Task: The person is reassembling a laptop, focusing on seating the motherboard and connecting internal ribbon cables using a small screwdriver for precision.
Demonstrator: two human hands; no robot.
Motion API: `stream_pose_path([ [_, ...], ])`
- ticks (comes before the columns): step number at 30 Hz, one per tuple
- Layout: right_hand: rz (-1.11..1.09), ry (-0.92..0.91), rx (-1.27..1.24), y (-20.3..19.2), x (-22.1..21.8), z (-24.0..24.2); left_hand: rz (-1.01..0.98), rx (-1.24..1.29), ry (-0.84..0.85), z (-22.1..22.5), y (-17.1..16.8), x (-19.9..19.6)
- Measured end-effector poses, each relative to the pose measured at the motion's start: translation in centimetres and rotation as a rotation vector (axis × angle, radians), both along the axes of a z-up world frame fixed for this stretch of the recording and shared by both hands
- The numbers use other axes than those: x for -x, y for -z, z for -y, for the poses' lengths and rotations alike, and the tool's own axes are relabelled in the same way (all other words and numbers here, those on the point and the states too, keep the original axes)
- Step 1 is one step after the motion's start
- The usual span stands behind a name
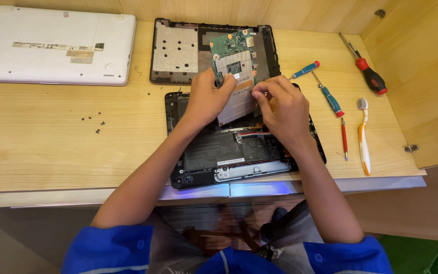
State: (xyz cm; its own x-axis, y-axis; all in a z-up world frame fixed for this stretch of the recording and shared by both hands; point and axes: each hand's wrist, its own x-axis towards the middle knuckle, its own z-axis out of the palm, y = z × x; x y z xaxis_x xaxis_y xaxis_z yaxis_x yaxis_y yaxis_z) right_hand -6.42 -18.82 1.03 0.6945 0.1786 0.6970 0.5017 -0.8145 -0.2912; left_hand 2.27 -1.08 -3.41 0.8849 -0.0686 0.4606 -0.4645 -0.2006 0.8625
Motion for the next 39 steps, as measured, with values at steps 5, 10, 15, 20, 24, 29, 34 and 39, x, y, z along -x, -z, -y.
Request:
stream_pose_path([
  [5,-0.081,-0.083,-0.079,-1.0,-0.3,1.1,-0.144,0.086,-0.005,-0.7,-0.1,-0.3],
  [10,-0.223,-0.150,-0.168,-2.0,0.3,4.3,-0.274,0.231,0.025,-1.8,-3.8,1.5],
  [15,-0.509,-0.077,-0.113,-1.8,1.6,6.8,-0.534,0.409,0.155,-3.3,-1.4,-1.4],
  [20,-0.526,-0.061,-0.161,-0.6,1.8,7.8,-0.636,0.273,0.271,-2.2,-3.3,1.7],
  [24,-0.439,-0.114,-0.308,-0.7,2.8,7.6,-0.664,0.167,0.340,-0.5,-2.7,2.6],
  [29,-0.560,-0.224,-0.283,-2.9,4.1,4.4,-0.691,0.078,0.383,0.0,0.7,1.5],
  [34,-0.642,-0.258,-0.249,-3.3,4.1,3.9,-0.691,0.008,0.436,0.0,-1.2,2.8],
  [39,-0.606,-0.241,-0.313,-2.3,4.3,4.8,-0.678,0.046,0.453,0.0,-1.7,3.1],
])
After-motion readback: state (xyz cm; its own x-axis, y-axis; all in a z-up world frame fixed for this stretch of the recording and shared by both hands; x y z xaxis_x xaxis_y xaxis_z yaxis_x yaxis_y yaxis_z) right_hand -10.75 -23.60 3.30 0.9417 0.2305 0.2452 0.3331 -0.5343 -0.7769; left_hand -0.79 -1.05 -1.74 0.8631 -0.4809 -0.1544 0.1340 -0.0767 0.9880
